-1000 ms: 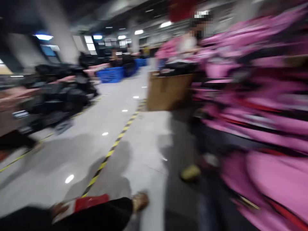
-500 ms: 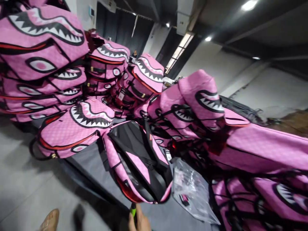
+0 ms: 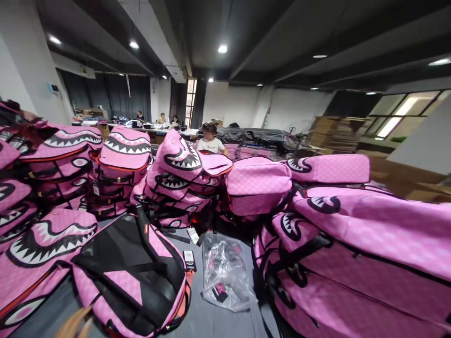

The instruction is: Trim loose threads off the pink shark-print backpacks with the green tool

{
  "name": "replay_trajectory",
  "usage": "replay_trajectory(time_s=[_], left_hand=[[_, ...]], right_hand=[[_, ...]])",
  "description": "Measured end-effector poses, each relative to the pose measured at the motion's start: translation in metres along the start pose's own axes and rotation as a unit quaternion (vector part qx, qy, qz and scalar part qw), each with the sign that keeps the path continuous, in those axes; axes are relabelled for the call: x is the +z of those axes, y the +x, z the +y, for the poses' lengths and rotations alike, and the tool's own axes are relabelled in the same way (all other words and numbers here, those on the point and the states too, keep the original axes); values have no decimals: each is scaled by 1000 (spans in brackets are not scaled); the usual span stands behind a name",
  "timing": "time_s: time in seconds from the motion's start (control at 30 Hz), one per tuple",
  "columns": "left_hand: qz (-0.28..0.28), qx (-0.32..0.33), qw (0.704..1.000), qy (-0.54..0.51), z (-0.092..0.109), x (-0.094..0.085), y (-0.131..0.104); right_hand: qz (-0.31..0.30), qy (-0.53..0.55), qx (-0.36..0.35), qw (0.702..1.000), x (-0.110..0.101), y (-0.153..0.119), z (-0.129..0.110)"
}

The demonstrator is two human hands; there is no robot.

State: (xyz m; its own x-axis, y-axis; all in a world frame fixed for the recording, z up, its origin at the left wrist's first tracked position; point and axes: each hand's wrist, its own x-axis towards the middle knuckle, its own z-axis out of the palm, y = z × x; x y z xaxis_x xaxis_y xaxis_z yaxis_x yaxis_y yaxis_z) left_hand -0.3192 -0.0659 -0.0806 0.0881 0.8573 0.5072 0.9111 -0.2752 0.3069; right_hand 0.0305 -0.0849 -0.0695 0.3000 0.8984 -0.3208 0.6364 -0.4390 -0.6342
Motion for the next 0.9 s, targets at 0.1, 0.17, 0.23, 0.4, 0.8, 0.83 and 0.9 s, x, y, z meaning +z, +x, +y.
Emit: replay_trajectory(time_s=[0.1,0.17,0.23,0.4,0.8,0.83,0.9], left_hand=[[-68,28,997,-11,36,19,59],[-180,43,983,20,56,36,96],[-250,38,967,38,67,52,113],[-352,79,933,13,60,88,65],[-15,520,851,-65,24,135,19],[4,529,846,-68,22,137,21],[10,537,840,-78,16,140,22]], right_hand=[[-12,8,-37,999,0,-15,-7],[-17,7,-126,992,6,-21,-33],[-22,-33,-214,976,17,-19,-75],[-36,-189,-116,974,45,9,-166],[83,-240,153,955,-41,58,-125],[74,-237,149,957,-39,60,-123],[58,-231,147,960,-33,65,-117]])
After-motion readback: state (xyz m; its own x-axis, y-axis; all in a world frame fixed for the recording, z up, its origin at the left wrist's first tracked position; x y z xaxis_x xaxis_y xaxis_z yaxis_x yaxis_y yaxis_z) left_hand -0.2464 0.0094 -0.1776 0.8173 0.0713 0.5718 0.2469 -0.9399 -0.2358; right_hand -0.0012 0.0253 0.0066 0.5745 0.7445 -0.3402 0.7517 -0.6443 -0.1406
